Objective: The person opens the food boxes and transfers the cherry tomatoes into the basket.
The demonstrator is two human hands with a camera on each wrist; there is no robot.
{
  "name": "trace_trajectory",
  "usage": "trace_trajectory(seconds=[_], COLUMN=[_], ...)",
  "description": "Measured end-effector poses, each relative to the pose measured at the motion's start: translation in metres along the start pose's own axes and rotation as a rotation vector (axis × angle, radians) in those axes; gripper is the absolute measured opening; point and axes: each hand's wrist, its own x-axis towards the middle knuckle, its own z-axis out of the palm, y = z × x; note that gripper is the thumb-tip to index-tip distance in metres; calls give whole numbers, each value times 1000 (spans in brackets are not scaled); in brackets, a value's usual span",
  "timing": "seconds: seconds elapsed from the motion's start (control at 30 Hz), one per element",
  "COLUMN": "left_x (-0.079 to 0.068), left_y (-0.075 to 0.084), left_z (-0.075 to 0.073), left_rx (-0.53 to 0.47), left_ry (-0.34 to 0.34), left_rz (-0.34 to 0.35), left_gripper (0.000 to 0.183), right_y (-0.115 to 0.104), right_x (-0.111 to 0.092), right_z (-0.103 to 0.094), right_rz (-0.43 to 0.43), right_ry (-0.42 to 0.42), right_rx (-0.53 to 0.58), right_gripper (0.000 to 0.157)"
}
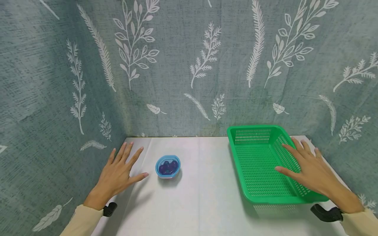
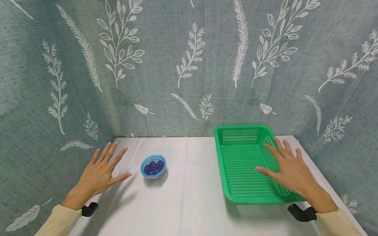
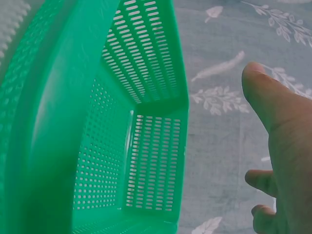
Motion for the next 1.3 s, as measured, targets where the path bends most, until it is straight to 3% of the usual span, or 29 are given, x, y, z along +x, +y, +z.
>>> trace_trajectory(seconds=[0.2,0.33,0.53,0.67,1.0,1.3], left_x=[1,3,3,2,2,4], left_y=[2,6,10,11,14,11], left_z=[2,4,10,17,31,46], left_rx=[-29,-113,-271,-347,-595,-783], left_ry=[29,80,186,217,87,28], left_rz=[4,6,5,-17,-115,-166], left_gripper=[95,82,51,41,45,61], right_y=[-10,-20,-32,-44,-79,-111], right_x=[3,6,15,21,35,49], right_z=[0,1,14,21,43,62], right_rz=[54,69,-30,-81,-159,-209], right_ry=[-25,-17,94,107,77,43], right_rx=[71,116,190,230,314,428], right_gripper=[90,77,43,33,25,25])
